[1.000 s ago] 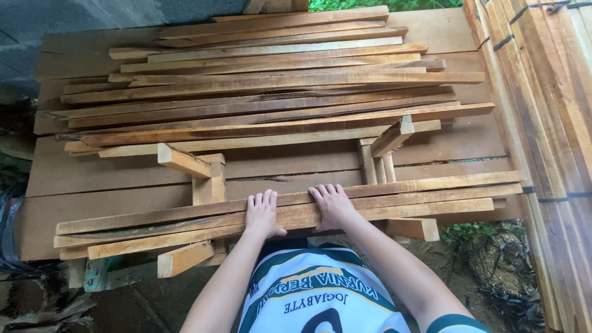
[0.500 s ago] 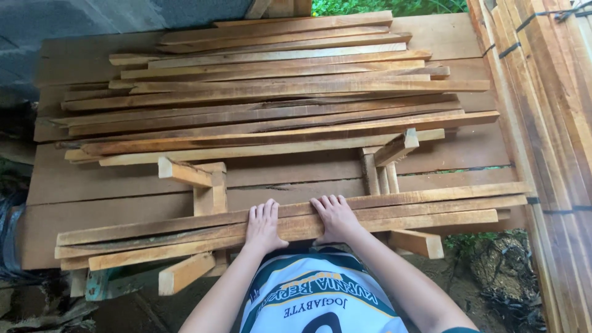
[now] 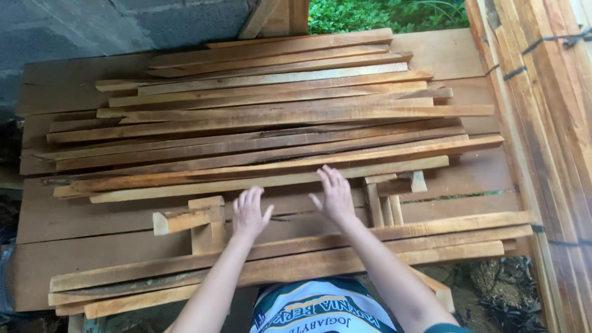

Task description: Sorting and aligning thin wooden strips on a rack for bundling.

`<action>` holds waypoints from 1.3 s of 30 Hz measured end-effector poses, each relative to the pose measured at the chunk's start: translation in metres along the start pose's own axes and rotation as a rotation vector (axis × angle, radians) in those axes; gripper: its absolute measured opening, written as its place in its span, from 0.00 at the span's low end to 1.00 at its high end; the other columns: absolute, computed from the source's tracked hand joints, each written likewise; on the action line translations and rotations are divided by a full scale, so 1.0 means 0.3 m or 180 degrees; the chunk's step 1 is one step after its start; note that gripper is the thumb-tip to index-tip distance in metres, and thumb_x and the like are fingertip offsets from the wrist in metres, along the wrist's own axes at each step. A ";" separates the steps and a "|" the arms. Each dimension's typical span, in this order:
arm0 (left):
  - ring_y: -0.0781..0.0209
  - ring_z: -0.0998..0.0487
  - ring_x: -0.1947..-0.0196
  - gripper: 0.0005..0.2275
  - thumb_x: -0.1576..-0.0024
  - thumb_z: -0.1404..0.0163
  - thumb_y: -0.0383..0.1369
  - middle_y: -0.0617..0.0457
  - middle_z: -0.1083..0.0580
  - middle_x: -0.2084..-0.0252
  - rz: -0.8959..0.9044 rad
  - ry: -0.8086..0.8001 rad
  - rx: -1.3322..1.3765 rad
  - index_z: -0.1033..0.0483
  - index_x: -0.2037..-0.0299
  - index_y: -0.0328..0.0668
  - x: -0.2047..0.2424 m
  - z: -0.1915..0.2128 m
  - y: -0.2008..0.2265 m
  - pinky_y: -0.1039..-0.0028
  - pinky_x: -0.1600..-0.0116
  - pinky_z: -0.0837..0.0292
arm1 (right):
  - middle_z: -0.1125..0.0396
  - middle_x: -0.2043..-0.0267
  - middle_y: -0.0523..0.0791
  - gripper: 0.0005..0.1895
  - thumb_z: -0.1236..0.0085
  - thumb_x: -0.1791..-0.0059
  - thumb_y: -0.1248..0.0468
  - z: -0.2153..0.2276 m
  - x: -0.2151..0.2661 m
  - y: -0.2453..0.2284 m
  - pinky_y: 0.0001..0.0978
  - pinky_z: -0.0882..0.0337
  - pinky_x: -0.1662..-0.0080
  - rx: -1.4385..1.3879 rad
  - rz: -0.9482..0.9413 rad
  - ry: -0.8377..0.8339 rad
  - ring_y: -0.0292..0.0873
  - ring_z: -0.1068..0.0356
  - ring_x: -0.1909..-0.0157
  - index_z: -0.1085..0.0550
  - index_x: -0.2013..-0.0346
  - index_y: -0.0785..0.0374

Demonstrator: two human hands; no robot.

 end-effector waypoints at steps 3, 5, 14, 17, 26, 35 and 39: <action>0.51 0.41 0.28 0.34 0.46 0.41 0.48 0.52 0.38 0.30 0.0049 -0.0056 -0.0226 0.39 0.31 0.48 -0.134 0.097 -0.011 0.49 0.31 0.39 | 0.44 0.27 0.48 0.45 0.35 0.57 0.44 -0.032 -0.126 0.079 0.52 0.40 0.32 0.0366 -0.0136 0.0043 0.52 0.44 0.28 0.38 0.30 0.57; 0.51 0.43 0.27 0.40 0.48 0.41 0.51 0.50 0.40 0.27 0.0151 -0.0464 -0.0499 0.44 0.27 0.44 -0.202 0.107 -0.027 0.49 0.26 0.48 | 0.41 0.33 0.37 0.41 0.38 0.57 0.41 -0.103 -0.174 0.127 0.50 0.44 0.33 0.0867 -0.0158 -0.0509 0.43 0.45 0.28 0.37 0.32 0.47; 0.58 0.21 0.50 0.22 0.57 0.32 0.46 0.63 0.26 0.58 -0.0132 -0.0649 -0.0992 0.32 0.59 0.60 -0.354 -0.018 -0.188 0.60 0.34 0.38 | 0.34 0.55 0.37 0.24 0.33 0.62 0.48 -0.154 -0.239 0.163 0.39 0.32 0.45 0.1059 0.0373 -0.0569 0.41 0.32 0.46 0.31 0.57 0.49; 0.57 0.19 0.52 0.20 0.52 0.36 0.47 0.62 0.21 0.59 0.0057 -0.0963 -0.0770 0.33 0.56 0.60 -0.332 0.083 -0.156 0.62 0.43 0.30 | 0.30 0.56 0.39 0.22 0.35 0.59 0.49 -0.096 -0.233 0.160 0.41 0.31 0.44 0.0713 0.0314 -0.0710 0.43 0.29 0.46 0.30 0.56 0.50; 0.58 0.26 0.42 0.19 0.49 0.39 0.41 0.63 0.25 0.50 -0.0209 -0.0153 -0.0561 0.27 0.47 0.61 -0.248 0.431 0.021 0.57 0.32 0.39 | 0.32 0.55 0.39 0.27 0.30 0.63 0.50 0.245 -0.204 0.040 0.40 0.28 0.51 0.0463 0.0561 -0.0121 0.45 0.31 0.48 0.26 0.51 0.50; 0.59 0.25 0.46 0.20 0.54 0.38 0.40 0.65 0.26 0.53 -0.0272 0.0416 -0.0450 0.26 0.51 0.63 -0.132 0.650 0.110 0.58 0.35 0.36 | 0.30 0.58 0.38 0.25 0.27 0.64 0.50 0.529 -0.131 -0.059 0.39 0.29 0.52 0.0112 0.0793 0.0639 0.45 0.31 0.50 0.21 0.55 0.49; 0.60 0.25 0.47 0.18 0.53 0.39 0.38 0.65 0.27 0.55 -0.0284 0.0734 -0.0454 0.26 0.52 0.63 -0.026 0.761 0.187 0.60 0.35 0.37 | 0.31 0.57 0.38 0.27 0.26 0.67 0.49 0.590 -0.068 -0.071 0.38 0.29 0.52 0.0128 0.0797 0.0857 0.43 0.32 0.49 0.22 0.55 0.47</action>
Point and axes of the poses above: each hand's wrist, its own x-axis away from the middle knuckle, its own z-axis out of the back of the hand, y = z × x, the point moved 9 cm from there along -x, towards the middle knuckle
